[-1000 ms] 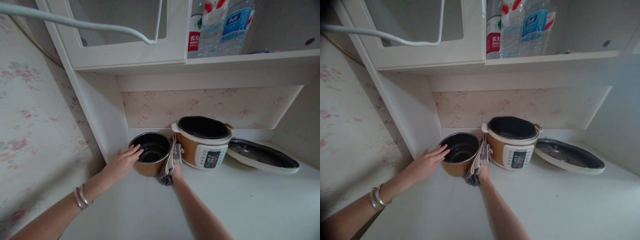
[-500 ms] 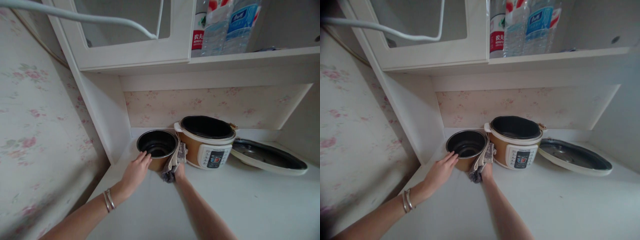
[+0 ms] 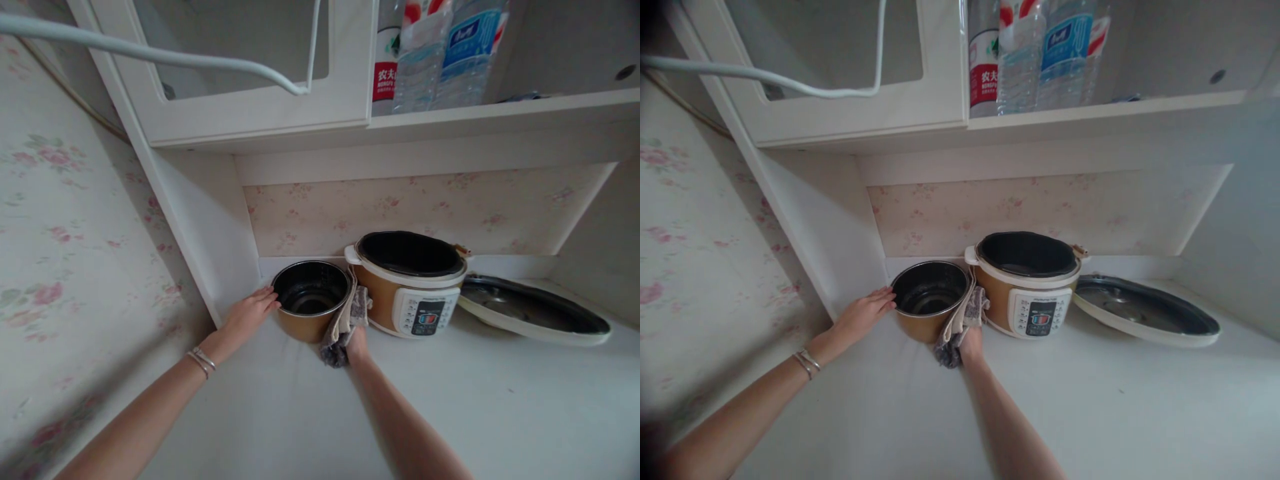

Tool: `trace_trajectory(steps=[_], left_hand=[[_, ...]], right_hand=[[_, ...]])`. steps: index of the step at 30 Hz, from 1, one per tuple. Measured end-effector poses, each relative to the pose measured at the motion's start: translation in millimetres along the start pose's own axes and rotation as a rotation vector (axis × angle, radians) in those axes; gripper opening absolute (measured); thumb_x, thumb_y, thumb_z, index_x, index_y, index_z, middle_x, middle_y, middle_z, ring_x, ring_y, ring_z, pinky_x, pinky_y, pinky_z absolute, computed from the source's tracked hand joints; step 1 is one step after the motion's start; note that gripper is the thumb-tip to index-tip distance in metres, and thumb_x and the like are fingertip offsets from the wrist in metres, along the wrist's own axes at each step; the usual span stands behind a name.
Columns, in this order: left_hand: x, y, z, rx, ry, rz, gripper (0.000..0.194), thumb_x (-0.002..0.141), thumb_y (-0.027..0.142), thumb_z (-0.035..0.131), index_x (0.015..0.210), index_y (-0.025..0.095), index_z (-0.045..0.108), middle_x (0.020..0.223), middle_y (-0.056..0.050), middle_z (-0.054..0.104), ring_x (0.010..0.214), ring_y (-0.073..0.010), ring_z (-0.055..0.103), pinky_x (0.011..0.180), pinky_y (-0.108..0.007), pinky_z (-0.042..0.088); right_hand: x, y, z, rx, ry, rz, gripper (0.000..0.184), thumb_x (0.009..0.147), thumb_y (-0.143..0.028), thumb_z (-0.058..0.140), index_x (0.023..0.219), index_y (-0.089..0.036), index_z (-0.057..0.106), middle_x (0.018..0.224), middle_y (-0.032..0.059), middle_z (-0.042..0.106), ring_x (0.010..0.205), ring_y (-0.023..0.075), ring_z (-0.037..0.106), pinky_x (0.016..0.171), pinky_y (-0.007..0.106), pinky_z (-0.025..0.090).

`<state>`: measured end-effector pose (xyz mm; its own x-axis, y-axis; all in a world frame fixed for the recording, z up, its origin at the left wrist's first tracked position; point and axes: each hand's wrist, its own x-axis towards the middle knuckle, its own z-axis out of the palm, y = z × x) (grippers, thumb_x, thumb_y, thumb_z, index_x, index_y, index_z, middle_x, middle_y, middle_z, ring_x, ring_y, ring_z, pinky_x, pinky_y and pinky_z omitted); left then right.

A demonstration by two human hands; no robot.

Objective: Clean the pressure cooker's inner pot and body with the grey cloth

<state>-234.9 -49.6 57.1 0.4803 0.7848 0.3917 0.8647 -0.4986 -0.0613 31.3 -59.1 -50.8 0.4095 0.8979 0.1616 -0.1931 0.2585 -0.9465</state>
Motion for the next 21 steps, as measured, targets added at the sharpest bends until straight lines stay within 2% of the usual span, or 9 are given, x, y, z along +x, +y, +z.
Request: trace_trajectory(steps=[4,6,7,8,10,13,16,18,21], left_hand=[[-24.5,66.7,-3.6,0.029,0.151,-0.108,0.044,0.100,0.039,0.036,0.118,0.012,0.066,0.129,-0.018,0.062,0.122,-0.0283,0.058,0.097,-0.044,0.054],[-32.1,91.3,-9.5,-0.014,0.158,-0.051,0.043,0.101,0.035,0.035,0.125,0.012,0.061,0.128,-0.017,0.063,0.121,-0.0269,0.059,0.097,-0.042,0.054],[-33.0,96.4,-12.9,-0.048,0.140,-0.007,0.042,0.101,0.033,0.034,0.131,0.014,0.057,0.127,-0.015,0.064,0.122,-0.0254,0.059,0.098,-0.040,0.053],[-32.0,95.6,-16.5,-0.085,0.114,0.042,0.042,0.101,0.032,0.033,0.135,0.015,0.054,0.128,-0.013,0.064,0.123,-0.0237,0.058,0.100,-0.039,0.053],[-25.1,76.7,-22.8,-0.134,0.067,0.127,0.043,0.102,0.032,0.033,0.139,0.018,0.050,0.136,-0.009,0.058,0.128,-0.0210,0.053,0.107,-0.038,0.047],[-8.8,21.1,-26.3,-0.116,-0.005,0.154,0.044,0.100,0.038,0.037,0.135,0.017,0.055,0.146,-0.009,0.047,0.136,-0.0220,0.043,0.117,-0.044,0.033],[3.0,-22.7,-20.6,-0.110,-0.130,0.100,0.046,0.099,0.043,0.038,0.128,0.016,0.062,0.137,-0.010,0.057,0.134,-0.0234,0.046,0.115,-0.045,0.034],[4.2,-24.4,-14.7,-0.131,-0.137,0.061,0.047,0.099,0.044,0.035,0.124,0.016,0.065,0.133,-0.010,0.060,0.129,-0.0221,0.052,0.113,-0.042,0.038],[-1.2,15.1,-11.2,-0.116,-0.019,-0.036,0.047,0.100,0.042,0.032,0.115,0.016,0.068,0.126,-0.010,0.066,0.122,-0.0232,0.058,0.105,-0.041,0.046]], right_hand=[[-0.6,-1.2,-3.6,-0.050,-0.013,-0.014,0.064,0.085,-0.052,0.052,0.139,-0.017,0.050,0.141,0.0127,0.052,0.133,0.0280,0.044,0.112,0.043,0.030],[-0.9,-2.0,-6.1,-0.069,-0.020,-0.037,0.066,0.081,-0.050,0.058,0.138,-0.017,0.051,0.142,0.0130,0.052,0.134,0.0294,0.042,0.113,0.045,0.028],[-1.3,-2.5,-6.8,-0.075,-0.026,-0.054,0.066,0.081,-0.050,0.059,0.138,-0.018,0.051,0.143,0.0125,0.051,0.135,0.0292,0.041,0.114,0.046,0.026],[-2.0,-3.4,-7.0,-0.079,-0.035,-0.067,0.066,0.081,-0.050,0.058,0.139,-0.018,0.050,0.144,0.0119,0.050,0.136,0.0287,0.040,0.115,0.046,0.025],[-4.3,-5.9,-5.9,-0.082,-0.052,-0.060,0.064,0.083,-0.051,0.054,0.139,-0.019,0.050,0.144,0.0108,0.050,0.136,0.0277,0.041,0.115,0.045,0.025],[-8.8,-10.9,-1.9,-0.069,-0.074,0.024,0.065,0.085,-0.052,0.051,0.140,-0.018,0.049,0.141,0.0112,0.052,0.134,0.0275,0.043,0.113,0.043,0.029],[-11.1,-13.9,1.3,-0.039,-0.074,0.067,0.066,0.086,-0.051,0.049,0.142,-0.016,0.047,0.139,0.0125,0.055,0.132,0.0282,0.046,0.111,0.043,0.034],[-10.5,-13.4,1.8,-0.038,-0.047,0.063,0.066,0.084,-0.050,0.052,0.140,-0.016,0.050,0.138,0.0128,0.055,0.132,0.0293,0.046,0.111,0.045,0.033],[-8.0,-10.0,0.5,-0.050,-0.015,0.049,0.065,0.081,-0.048,0.056,0.138,-0.017,0.053,0.137,0.0132,0.056,0.132,0.0306,0.046,0.112,0.047,0.032]])
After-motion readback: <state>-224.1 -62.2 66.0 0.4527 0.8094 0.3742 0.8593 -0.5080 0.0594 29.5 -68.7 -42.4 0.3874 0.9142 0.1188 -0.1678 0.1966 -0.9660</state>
